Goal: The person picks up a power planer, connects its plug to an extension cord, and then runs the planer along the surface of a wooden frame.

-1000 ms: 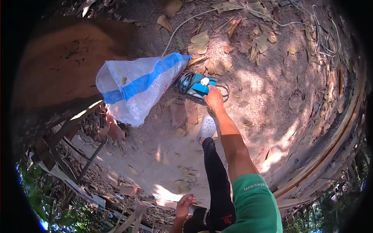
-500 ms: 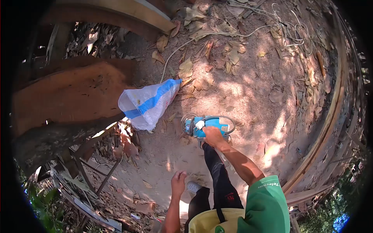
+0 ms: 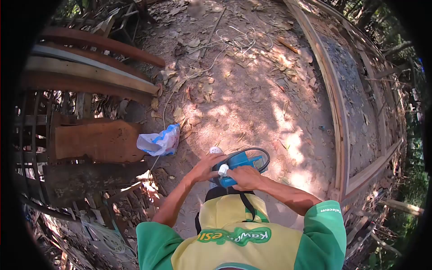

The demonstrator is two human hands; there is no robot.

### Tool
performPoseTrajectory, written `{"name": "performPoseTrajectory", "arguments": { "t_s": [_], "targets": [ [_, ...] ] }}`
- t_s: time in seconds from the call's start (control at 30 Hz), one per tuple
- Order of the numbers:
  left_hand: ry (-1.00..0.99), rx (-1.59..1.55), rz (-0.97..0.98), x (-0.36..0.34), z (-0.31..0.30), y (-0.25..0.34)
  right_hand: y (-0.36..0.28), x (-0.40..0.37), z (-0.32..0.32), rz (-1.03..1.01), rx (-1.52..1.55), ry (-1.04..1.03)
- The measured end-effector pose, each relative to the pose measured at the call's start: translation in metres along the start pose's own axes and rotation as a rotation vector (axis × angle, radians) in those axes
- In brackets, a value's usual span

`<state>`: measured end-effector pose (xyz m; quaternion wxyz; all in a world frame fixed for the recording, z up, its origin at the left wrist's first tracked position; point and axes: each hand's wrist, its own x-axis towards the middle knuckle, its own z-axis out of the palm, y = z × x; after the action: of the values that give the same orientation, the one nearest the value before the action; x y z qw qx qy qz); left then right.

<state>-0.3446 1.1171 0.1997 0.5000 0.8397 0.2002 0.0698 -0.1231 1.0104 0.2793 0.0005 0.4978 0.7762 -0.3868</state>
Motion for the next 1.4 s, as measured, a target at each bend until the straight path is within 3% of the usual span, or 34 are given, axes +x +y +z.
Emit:
{"name": "performPoseTrajectory", "arguments": {
  "t_s": [0.17,0.2,0.3,0.33,0.43,0.6,0.7,0.77,0.8,0.93,1.07,1.2,1.3,1.4],
  "targets": [
    [-0.212,-0.074,0.297,0.025,0.035,0.064,-0.07,-0.113,0.028,0.091,0.036,0.304],
    [-0.177,-0.112,0.371,0.033,0.045,0.086,-0.078,-0.132,0.038,0.111,0.087,0.359],
    [-0.497,-0.051,-0.005,0.045,0.064,0.161,-0.108,-0.181,0.059,0.19,0.153,0.414],
    [-0.518,0.038,0.007,0.05,0.086,0.161,-0.115,-0.194,0.073,0.123,0.118,0.527],
    [-0.478,0.251,0.005,0.051,0.132,0.2,-0.134,-0.227,0.102,0.225,0.122,0.564],
    [-0.756,0.373,-0.09,0.062,0.193,0.258,-0.142,-0.286,0.157,0.309,0.108,0.64],
    [-0.995,-0.003,-0.002,0.079,0.231,0.253,-0.142,-0.322,0.175,0.348,0.153,0.707],
    [-1.214,-0.348,-0.097,0.1,0.245,0.268,-0.136,-0.351,0.188,0.359,0.164,0.752],
    [-1.243,-0.325,-0.263,0.109,0.249,0.282,-0.133,-0.365,0.193,0.371,0.173,0.758],
    [-1.311,-0.272,-0.27,0.152,0.306,0.307,-0.104,-0.433,0.214,0.349,0.166,0.826],
    [-1.399,-0.088,-0.371,0.19,0.357,0.371,-0.069,-0.51,0.24,0.348,0.197,0.9],
    [-1.403,0.021,-0.066,0.215,0.419,0.417,-0.052,-0.582,0.249,0.411,0.207,0.904],
    [-1.27,0.129,-0.13,0.232,0.462,0.449,-0.041,-0.624,0.255,0.517,0.21,0.957],
    [-1.338,0.163,-0.062,0.249,0.502,0.48,-0.029,-0.664,0.268,0.585,0.202,1.044]
  ]
}}
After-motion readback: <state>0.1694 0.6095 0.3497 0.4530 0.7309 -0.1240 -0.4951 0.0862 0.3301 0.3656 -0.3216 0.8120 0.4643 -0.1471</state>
